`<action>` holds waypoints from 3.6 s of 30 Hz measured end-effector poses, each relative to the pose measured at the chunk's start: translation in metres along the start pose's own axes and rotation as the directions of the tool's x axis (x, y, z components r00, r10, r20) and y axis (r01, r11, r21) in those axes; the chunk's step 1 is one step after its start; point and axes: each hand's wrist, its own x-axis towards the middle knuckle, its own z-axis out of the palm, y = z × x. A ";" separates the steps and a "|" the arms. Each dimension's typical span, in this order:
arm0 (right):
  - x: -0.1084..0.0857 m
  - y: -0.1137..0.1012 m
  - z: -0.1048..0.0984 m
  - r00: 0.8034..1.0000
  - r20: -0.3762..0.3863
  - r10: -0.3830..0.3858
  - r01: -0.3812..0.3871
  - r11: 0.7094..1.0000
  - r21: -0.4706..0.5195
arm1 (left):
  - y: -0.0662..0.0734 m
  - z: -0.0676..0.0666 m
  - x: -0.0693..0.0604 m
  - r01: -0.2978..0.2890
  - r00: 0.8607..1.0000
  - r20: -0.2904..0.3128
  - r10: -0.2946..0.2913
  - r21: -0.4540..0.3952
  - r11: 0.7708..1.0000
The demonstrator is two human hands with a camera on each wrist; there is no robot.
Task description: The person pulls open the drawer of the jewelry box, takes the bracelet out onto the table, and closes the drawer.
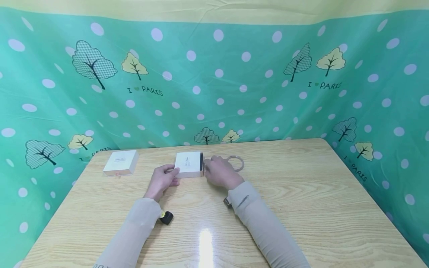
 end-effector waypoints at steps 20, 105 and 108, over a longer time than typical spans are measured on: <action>-0.001 -0.002 0.002 0.998 0.041 -0.039 0.040 0.999 -0.015 | 0.000 0.001 0.001 0.002 1.000 -0.004 -0.002 0.005 1.000; 0.033 -0.023 -0.007 0.981 0.009 0.193 -0.192 0.974 0.123 | 0.009 -0.003 -0.006 -0.023 0.999 -0.017 0.027 0.205 0.979; 0.032 -0.024 -0.009 0.981 0.009 0.194 -0.194 0.975 0.109 | 0.010 -0.002 -0.007 -0.036 0.999 -0.017 0.041 0.230 0.972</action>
